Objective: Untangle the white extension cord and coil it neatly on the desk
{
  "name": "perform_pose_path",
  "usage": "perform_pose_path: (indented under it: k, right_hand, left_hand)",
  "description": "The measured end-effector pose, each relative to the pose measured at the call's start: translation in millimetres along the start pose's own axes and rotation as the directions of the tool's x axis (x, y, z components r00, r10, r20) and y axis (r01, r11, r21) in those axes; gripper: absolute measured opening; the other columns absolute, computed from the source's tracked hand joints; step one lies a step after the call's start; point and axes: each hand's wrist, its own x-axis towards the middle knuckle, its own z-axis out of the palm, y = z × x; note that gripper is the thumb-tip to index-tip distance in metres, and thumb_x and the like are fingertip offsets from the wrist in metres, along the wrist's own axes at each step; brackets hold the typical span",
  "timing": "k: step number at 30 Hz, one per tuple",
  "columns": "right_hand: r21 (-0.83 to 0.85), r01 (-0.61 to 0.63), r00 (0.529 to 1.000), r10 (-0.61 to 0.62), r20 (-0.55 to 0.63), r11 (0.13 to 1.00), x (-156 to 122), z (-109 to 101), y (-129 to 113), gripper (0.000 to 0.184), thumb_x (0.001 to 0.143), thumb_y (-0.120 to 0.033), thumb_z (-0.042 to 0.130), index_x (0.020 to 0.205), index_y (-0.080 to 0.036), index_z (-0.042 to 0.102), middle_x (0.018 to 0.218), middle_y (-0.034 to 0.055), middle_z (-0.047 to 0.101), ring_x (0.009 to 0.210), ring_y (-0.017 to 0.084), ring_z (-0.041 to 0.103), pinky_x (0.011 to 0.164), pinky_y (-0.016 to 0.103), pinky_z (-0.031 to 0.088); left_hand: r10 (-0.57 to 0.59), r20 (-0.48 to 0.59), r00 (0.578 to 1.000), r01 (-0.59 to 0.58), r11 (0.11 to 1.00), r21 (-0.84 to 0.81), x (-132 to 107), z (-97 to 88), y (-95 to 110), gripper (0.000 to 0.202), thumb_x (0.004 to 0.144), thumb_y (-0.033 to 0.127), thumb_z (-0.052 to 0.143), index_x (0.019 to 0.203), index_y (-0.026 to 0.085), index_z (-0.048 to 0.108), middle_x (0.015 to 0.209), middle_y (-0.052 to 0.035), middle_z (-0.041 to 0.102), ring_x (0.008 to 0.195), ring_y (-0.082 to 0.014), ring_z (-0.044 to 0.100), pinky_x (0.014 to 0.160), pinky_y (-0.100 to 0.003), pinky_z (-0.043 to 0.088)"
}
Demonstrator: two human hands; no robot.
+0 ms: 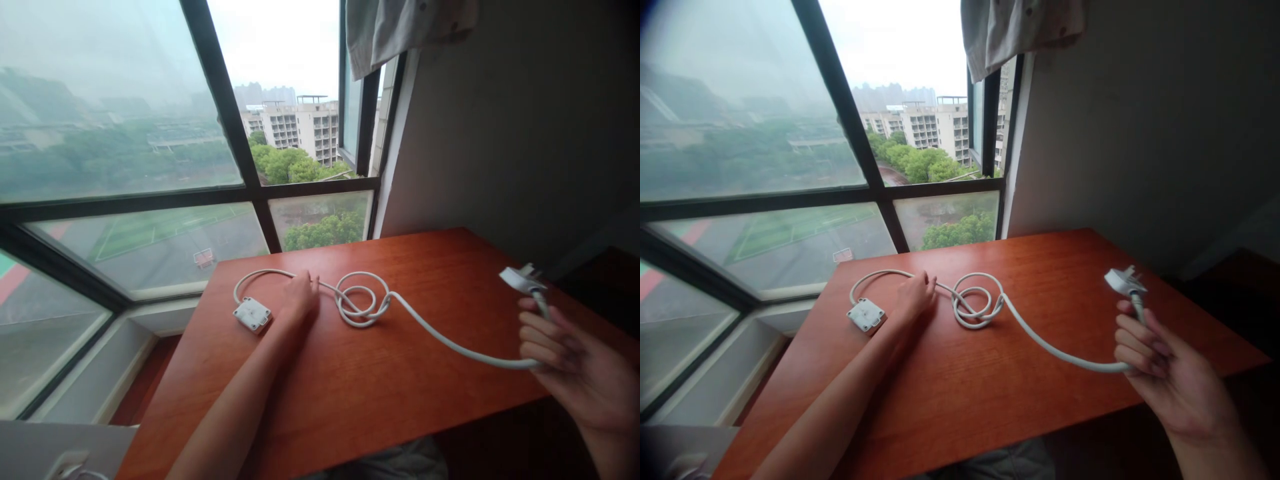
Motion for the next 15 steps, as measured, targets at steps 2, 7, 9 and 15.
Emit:
perform_pose_path:
  k: [2, 7, 9, 15]
  right_hand:
    - [0.047, -0.078, 0.997, 0.077, 0.018, 0.996, 7, 15, 8, 0.013, 0.087, -0.04, 0.056, 0.092, -0.03, 0.063, 0.059, -0.0063, 0.014, 0.045, 0.009, 0.004, 0.034, 0.027, 0.006]
    - [-0.071, -0.318, 0.911, 0.325, 0.252, 0.946, 22, 20, 43, 0.024, 0.085, -0.042, 0.06, 0.095, -0.019, 0.062, 0.058, -0.0074, 0.023, 0.046, 0.005, 0.009, 0.036, 0.019, 0.013]
    - [-0.145, -0.345, 0.87, 0.374, 0.321, 0.927, 29, 18, 50, 0.026, 0.085, -0.043, 0.06, 0.094, -0.018, 0.061, 0.058, -0.0073, 0.027, 0.045, 0.004, 0.011, 0.037, 0.018, 0.015]
    - [-0.225, -0.315, 0.861, 0.377, 0.341, 0.922, 41, 17, 50, 0.028, 0.087, -0.045, 0.058, 0.094, -0.018, 0.059, 0.059, -0.0072, 0.031, 0.045, 0.003, 0.01, 0.038, 0.017, 0.011]
  left_hand:
    - [-0.122, 0.095, 0.988, 0.119, 0.992, 0.037, 6, -7.2, -12, 0.06, 0.09, 0.062, 0.031, 0.093, 0.014, 0.067, 0.092, -0.0198, 0.068, 0.09, -0.0307, 0.064, 0.077, -0.037, 0.045]
    - [-0.283, 0.112, 0.953, 0.289, 0.956, -0.043, 29, -7.6, 3, 0.055, 0.084, 0.058, 0.045, 0.098, 0.009, 0.066, 0.099, -0.0271, 0.067, 0.099, -0.0378, 0.063, 0.076, -0.04, 0.047]
    - [-0.303, 0.109, 0.947, 0.313, 0.946, -0.086, 35, -4.6, 11, 0.041, 0.084, 0.043, 0.052, 0.105, 0.01, 0.064, 0.102, -0.0255, 0.067, 0.099, -0.0351, 0.064, 0.074, -0.037, 0.047]
    - [-0.265, 0.142, 0.954, 0.285, 0.948, -0.14, 45, -4.8, 16, 0.032, 0.086, 0.034, 0.048, 0.103, 0.012, 0.064, 0.107, -0.0222, 0.067, 0.1, -0.0315, 0.065, 0.074, -0.034, 0.048]
